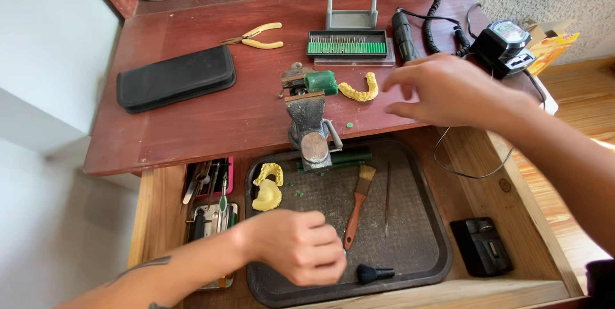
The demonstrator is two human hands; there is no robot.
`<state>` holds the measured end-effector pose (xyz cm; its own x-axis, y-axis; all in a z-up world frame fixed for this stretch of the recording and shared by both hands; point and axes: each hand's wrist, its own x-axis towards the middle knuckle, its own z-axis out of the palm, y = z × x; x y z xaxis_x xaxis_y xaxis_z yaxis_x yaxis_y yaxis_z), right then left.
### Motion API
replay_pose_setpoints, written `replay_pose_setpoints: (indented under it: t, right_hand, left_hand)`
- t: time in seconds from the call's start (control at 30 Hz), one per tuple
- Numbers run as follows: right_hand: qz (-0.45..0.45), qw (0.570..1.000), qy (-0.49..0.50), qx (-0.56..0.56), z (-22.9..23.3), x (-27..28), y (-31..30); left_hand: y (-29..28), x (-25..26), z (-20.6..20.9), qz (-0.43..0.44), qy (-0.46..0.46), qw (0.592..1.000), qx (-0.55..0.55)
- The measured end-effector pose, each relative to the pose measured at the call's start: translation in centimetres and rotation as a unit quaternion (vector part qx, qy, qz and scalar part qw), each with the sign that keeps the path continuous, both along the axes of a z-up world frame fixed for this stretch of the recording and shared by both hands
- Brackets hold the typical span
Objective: The person holds a yellow denture in the left hand and uses a small metal tool in the right hand to scrape and smooth the inner surface of the denture. The person repeatedly dips the tool into a green paste held in a bench vise and continues scraping the denture throughout the clip.
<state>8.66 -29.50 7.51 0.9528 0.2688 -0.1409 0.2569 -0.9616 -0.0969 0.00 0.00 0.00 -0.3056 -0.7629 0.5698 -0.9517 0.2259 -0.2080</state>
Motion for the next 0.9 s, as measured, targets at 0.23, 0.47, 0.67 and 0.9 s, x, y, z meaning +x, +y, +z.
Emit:
replay_pose_setpoints:
  t: [0.23,0.47,0.67,0.9]
  right_hand:
    - [0.071,0.994,0.036,-0.078,-2.3,3.6,1.9]
    - [0.201,0.972,-0.121,-0.008,-3.4,1.4,-0.6]
    - [0.308,0.926,-0.151,0.161,2.2,-8.1,1.3]
    - [0.41,0.867,-0.025,0.282,1.2,-11.0,3.5]
  left_hand:
    - [0.0,0.3,-1.7,0.013,0.03,0.999,0.016]
    - [0.6,0.6,-0.3,0.022,0.044,0.999,-0.022]
    - [0.2,-0.6,2.3,0.03,0.145,0.977,-0.151]
    - [-1.3,-1.8,3.2,0.15,0.284,0.942,-0.099]
